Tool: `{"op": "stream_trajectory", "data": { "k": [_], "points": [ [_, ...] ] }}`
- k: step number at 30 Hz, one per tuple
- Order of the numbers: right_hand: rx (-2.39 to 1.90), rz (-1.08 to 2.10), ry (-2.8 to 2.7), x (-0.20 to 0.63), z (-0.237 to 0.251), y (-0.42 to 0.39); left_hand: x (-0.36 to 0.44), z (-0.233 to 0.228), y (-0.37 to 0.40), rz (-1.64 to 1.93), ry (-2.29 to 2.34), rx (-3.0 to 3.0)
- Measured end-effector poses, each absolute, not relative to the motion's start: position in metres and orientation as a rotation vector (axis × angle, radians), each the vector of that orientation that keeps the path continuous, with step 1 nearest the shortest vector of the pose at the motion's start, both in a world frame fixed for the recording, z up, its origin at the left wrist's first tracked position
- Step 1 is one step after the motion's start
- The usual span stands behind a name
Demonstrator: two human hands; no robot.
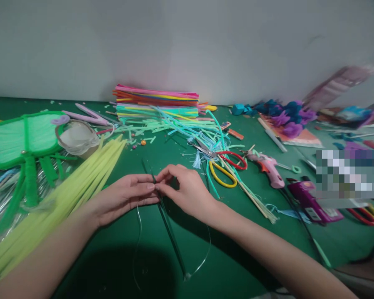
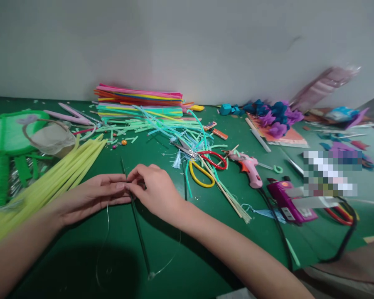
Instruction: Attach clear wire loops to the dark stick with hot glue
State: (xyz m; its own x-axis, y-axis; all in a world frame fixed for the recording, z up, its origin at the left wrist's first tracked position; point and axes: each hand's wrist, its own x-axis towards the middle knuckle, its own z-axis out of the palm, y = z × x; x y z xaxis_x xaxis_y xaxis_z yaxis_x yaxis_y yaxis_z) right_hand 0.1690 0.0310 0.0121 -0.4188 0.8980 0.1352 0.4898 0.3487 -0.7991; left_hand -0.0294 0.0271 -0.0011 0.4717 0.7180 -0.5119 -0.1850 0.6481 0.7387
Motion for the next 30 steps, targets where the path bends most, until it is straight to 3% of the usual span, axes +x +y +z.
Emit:
{"op": "stream_trajectory", "data": {
  "k": [8, 12, 17, 30],
  "points": [
    [-1.193, 1.056, -1.877, 0.176, 0.004, 0.033, -0.032, -0.005, 0.029, 0.582, 0.85, 0.668],
    [-1.232, 0.942, -2.001, 0.186, 0.008, 0.035, -0.031, -0.003, 0.029, 0.568, 0.83, 0.666],
    [-1.236, 1.039, -2.17, 0.19, 0.011, 0.033, -0.031, -0.001, 0.029, 0.555, 0.852, 0.636],
    [-1.291, 0.743, -2.202, 0.203, 0.013, 0.034, -0.034, 0.006, 0.028, 0.533, 0.866, 0.678]
  ]
}}
